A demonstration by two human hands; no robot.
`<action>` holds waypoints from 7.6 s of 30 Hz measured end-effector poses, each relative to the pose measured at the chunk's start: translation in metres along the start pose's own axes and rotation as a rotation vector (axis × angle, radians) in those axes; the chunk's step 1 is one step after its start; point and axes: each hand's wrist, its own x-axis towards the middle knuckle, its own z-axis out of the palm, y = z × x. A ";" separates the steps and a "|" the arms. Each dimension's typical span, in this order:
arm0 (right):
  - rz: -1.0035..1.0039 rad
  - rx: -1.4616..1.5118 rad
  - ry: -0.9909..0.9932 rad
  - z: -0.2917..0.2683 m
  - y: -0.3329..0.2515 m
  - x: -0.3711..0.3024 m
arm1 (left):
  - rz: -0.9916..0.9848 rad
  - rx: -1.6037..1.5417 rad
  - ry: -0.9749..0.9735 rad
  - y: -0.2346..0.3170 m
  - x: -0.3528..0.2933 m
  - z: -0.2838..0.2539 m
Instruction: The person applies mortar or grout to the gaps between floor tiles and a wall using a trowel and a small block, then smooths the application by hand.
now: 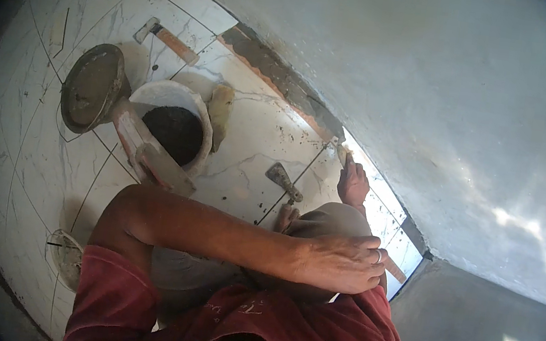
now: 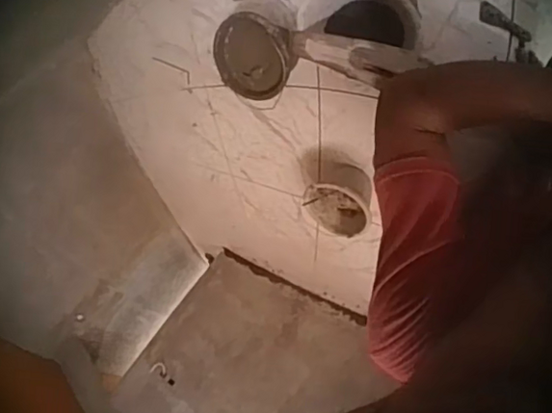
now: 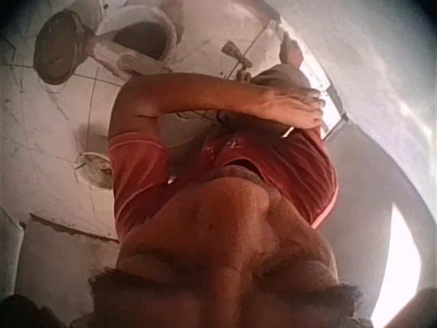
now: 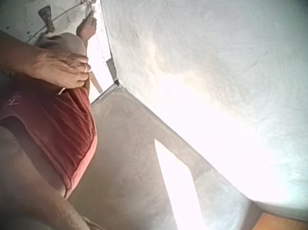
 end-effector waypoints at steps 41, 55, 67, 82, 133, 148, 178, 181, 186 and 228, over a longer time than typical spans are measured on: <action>-0.270 -0.371 -0.070 -0.082 0.010 0.043 | 0.014 0.013 0.082 0.000 -0.007 0.005; -0.448 -0.438 0.134 -0.107 -0.027 0.072 | 0.008 0.000 0.085 -0.001 -0.004 0.007; -0.683 -0.641 -0.058 -0.119 -0.032 0.114 | 0.013 0.031 -0.005 -0.002 -0.007 -0.003; -0.368 -0.602 -0.224 -0.113 0.014 0.050 | -0.006 -0.015 0.025 -0.005 -0.007 0.002; -0.091 -0.135 0.117 -0.003 -0.045 0.009 | -0.006 0.031 0.048 -0.004 -0.011 0.001; 0.125 0.414 0.068 -0.030 0.004 -0.033 | -0.013 0.047 0.062 -0.006 -0.010 -0.004; 0.641 0.617 -0.151 -0.102 -0.035 -0.020 | -0.017 0.010 0.123 -0.002 -0.011 0.015; 0.578 0.533 -0.241 -0.091 -0.015 -0.013 | -0.010 -0.012 0.107 -0.005 -0.007 0.004; 0.551 0.535 -0.186 -0.082 -0.017 -0.014 | -0.015 0.034 0.111 -0.004 -0.010 0.004; 0.791 0.762 -0.133 -0.028 -0.017 -0.037 | -0.022 0.010 0.067 -0.007 -0.009 0.005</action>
